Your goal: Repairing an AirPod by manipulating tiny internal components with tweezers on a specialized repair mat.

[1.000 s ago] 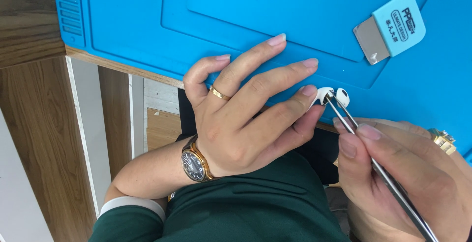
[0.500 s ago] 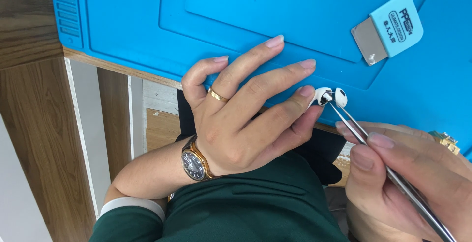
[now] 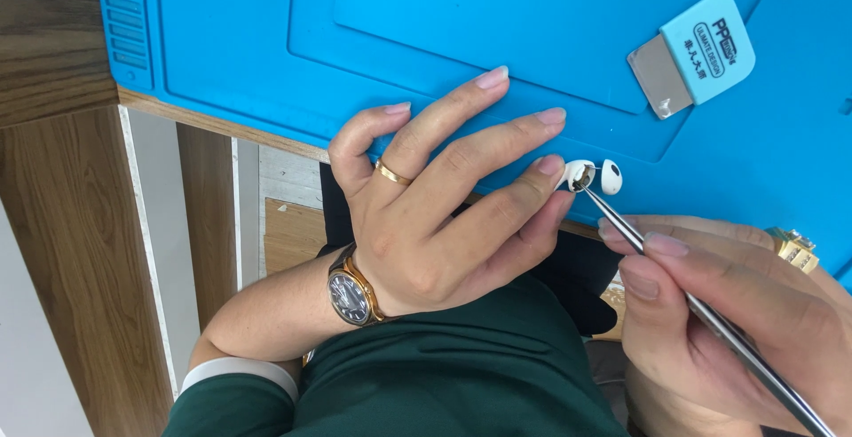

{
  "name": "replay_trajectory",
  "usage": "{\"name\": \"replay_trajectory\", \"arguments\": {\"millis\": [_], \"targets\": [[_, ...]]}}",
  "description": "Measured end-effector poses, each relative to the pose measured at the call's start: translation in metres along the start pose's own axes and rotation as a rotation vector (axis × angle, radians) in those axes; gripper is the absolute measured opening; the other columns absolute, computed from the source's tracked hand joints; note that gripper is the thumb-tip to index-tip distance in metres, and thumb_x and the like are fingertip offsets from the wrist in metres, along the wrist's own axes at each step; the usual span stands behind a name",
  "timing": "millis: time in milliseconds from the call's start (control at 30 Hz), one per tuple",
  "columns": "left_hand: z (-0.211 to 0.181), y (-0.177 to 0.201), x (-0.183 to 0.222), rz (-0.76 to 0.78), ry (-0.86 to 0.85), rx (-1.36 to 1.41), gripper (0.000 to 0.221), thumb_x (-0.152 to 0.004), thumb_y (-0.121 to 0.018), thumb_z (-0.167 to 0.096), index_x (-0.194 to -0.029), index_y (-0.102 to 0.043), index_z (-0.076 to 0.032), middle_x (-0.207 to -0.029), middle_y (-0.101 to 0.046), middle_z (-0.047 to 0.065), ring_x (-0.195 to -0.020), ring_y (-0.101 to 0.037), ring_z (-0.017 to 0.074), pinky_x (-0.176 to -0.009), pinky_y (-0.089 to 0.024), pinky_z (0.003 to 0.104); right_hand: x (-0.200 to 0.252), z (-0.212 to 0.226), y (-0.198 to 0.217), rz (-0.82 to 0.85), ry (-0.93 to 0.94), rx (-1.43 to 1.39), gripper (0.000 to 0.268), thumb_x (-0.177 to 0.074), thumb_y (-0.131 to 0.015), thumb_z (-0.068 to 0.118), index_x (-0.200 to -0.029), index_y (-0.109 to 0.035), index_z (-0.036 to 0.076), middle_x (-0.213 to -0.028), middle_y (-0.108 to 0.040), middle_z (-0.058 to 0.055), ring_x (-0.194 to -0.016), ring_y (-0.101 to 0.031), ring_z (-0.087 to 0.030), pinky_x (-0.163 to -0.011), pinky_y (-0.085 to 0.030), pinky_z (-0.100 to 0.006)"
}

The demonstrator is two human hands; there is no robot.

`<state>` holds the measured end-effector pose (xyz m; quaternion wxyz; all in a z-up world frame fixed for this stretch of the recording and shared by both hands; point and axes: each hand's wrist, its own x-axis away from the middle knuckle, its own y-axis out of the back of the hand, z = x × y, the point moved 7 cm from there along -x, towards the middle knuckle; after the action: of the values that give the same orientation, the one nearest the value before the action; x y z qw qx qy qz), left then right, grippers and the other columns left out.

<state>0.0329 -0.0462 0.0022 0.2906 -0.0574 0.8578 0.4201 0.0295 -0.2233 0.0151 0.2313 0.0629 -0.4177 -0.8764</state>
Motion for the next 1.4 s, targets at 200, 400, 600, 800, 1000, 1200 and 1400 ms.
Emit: {"name": "replay_trajectory", "arguments": {"millis": [200, 400, 600, 800, 1000, 1200, 1400], "targets": [[-0.002, 0.001, -0.008, 0.034, 0.099, 0.006, 0.008, -0.096, -0.073, -0.021, -0.087, -0.073, -0.021, -0.111, -0.076, 0.001, -0.115, -0.072, 0.0334, -0.103, -0.028, 0.045, 0.002, -0.006, -0.002, -0.057, 0.035, -0.035, 0.019, -0.1, -0.067, 0.005, -0.116, -0.063, -0.004, -0.112, -0.077, -0.025, -0.101, -0.08, -0.033, -0.086, -0.06, -0.037], [-0.007, 0.003, -0.019, 0.067, 0.181, -0.005, 0.014, -0.095, -0.075, -0.02, -0.083, -0.068, -0.019, -0.109, -0.073, 0.003, -0.113, -0.07, 0.0329, -0.095, -0.033, 0.051, -0.003, -0.017, -0.005, 0.136, 0.017, 0.108, 0.023, -0.094, -0.069, 0.017, -0.109, -0.075, 0.0, -0.11, -0.078, -0.014, -0.097, -0.075, -0.028, -0.082, -0.058, -0.036], [-0.006, 0.001, -0.024, 0.098, 0.193, -0.027, 0.018, -0.093, -0.073, -0.018, -0.078, -0.062, -0.02, -0.108, -0.07, -0.001, -0.111, -0.068, 0.0325, -0.096, -0.027, 0.049, 0.0, -0.001, 0.004, -0.018, -0.048, 0.002, 0.021, -0.095, -0.068, 0.011, -0.11, -0.067, -0.004, -0.112, -0.077, -0.024, -0.102, -0.079, -0.037, -0.084, -0.06, -0.041], [-0.005, -0.002, -0.02, 0.089, 0.149, -0.014, 0.017, -0.091, -0.078, -0.018, -0.079, -0.067, -0.021, -0.108, -0.071, 0.0, -0.111, -0.069, 0.033, -0.095, -0.029, 0.049, 0.006, -0.002, 0.005, -0.112, -0.056, -0.029, 0.019, -0.099, -0.068, 0.007, -0.111, -0.065, -0.008, -0.111, -0.076, -0.031, -0.101, -0.079, -0.041, -0.083, -0.06, -0.043], [-0.005, -0.002, -0.018, 0.07, 0.127, 0.015, 0.015, -0.093, -0.076, -0.018, -0.079, -0.069, -0.02, -0.107, -0.073, 0.002, -0.111, -0.069, 0.0338, -0.096, -0.029, 0.049, -0.007, 0.01, 0.006, -0.215, 0.172, -0.079, 0.015, -0.093, -0.074, -0.005, -0.1, -0.067, -0.016, -0.096, -0.074, -0.034, -0.089, -0.08, -0.044, -0.081, -0.065, -0.048], [-0.005, -0.001, -0.019, 0.083, 0.119, 0.019, 0.012, -0.093, -0.078, -0.018, -0.083, -0.071, -0.019, -0.108, -0.073, 0.003, -0.111, -0.069, 0.0334, -0.098, -0.029, 0.048, -0.007, 0.009, 0.005, -0.227, 0.204, -0.051, 0.016, -0.094, -0.073, -0.002, -0.099, -0.069, -0.017, -0.094, -0.075, -0.033, -0.086, -0.079, -0.043, -0.078, -0.063, -0.047], [-0.006, -0.001, -0.021, 0.112, 0.161, -0.002, 0.017, -0.092, -0.076, -0.018, -0.079, -0.066, -0.02, -0.11, -0.07, 0.0, -0.114, -0.067, 0.0325, -0.097, -0.027, 0.049, -0.006, 0.007, 0.004, -0.203, 0.174, -0.019, 0.014, -0.096, -0.073, -0.002, -0.101, -0.072, -0.015, -0.095, -0.076, -0.031, -0.087, -0.079, -0.042, -0.077, -0.061, -0.044]]}}
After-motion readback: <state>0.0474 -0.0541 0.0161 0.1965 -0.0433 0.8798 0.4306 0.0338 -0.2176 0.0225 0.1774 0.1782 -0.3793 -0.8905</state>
